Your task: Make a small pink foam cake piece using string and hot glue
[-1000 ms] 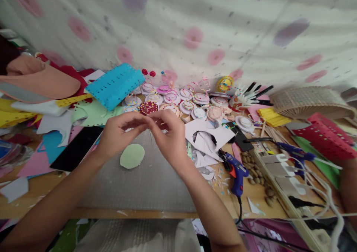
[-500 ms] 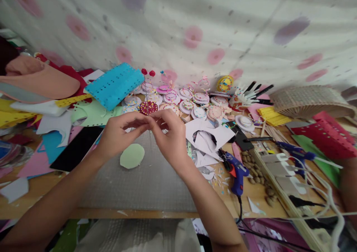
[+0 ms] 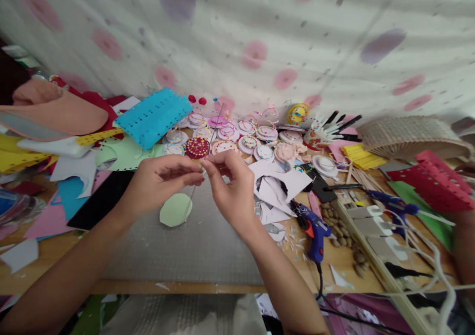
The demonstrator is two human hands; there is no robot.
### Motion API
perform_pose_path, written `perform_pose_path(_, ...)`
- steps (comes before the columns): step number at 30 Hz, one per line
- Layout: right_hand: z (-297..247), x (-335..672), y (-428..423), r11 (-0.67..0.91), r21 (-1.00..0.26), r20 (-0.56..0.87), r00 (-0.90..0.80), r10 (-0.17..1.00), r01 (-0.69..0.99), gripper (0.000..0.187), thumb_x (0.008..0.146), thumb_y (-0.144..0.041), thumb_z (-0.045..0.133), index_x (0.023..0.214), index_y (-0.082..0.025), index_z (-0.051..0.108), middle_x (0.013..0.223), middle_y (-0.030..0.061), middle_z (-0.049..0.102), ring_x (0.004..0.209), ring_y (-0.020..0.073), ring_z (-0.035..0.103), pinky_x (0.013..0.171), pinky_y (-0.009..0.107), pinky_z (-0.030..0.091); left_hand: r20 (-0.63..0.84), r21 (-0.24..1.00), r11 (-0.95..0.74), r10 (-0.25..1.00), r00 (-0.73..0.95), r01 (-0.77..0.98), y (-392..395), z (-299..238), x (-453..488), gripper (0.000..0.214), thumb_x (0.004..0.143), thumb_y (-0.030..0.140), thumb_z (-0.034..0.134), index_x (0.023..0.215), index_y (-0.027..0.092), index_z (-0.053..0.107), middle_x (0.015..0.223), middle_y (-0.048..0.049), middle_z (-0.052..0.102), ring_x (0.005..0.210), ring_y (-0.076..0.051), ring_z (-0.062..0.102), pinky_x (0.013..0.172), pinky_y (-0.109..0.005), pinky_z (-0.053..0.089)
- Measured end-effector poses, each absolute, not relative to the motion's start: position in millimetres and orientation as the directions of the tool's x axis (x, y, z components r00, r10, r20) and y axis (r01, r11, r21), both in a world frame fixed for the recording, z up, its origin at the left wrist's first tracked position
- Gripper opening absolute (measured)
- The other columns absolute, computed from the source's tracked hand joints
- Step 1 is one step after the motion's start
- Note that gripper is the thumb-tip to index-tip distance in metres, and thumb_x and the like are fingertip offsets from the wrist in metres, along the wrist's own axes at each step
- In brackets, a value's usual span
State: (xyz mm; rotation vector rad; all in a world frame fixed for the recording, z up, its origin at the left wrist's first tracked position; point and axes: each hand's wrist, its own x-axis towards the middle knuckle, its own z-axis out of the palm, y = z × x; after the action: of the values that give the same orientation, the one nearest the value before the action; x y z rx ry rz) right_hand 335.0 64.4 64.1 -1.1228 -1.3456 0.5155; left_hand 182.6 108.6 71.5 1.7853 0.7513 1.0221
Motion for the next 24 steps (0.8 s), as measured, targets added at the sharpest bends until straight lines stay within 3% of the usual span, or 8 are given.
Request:
perform_pose_path(9,56.3,341.0,52.5,0.312,-0.923,0.349,0.148,0.925,0.225,0.017,0.085,-0.028,0.062,0.071,-0.019,0.057,0.064,-0.0031,0.053,0.058,0.0109,0.048,0.054,0.024,0.038,-0.061,0.99,-0.028,0.804,0.591,0.14,99.0,69.9,175.0,0.004,0.077,0.019,0.068,0.077,0.015,0.069,0.068,-0.0002,0.072,0.065,-0.012,0.069,0.06,-0.02,0.055)
perform_pose_path(17,35.1,344.0,46.7,0.179,-0.956,0.214,0.134,0.968,0.231,0.019,0.085,-0.031,0.06,0.071,-0.019,0.055,0.063,-0.0034,0.05,0.058,0.0115,0.044,0.055,0.024,0.036,-0.245,0.966,0.138,0.761,0.601,0.219,96.1,46.1,170.6,0.013,0.073,0.026,0.072,0.078,0.015,0.068,0.066,-0.0018,0.072,0.064,-0.014,0.068,0.062,-0.024,0.056)
perform_pose_path(24,31.5,362.8,43.0,0.229,-0.943,0.168,0.248,0.954,-0.242,0.015,0.089,-0.035,0.06,0.084,-0.023,0.052,0.085,-0.0006,0.062,0.075,0.0133,0.061,0.067,0.026,0.048,-0.283,0.957,0.187,0.773,0.568,0.222,103.2,30.1,158.5,0.015,0.074,0.028,0.07,0.076,0.014,0.064,0.068,-0.0009,0.069,0.063,-0.012,0.065,0.064,-0.024,0.053)
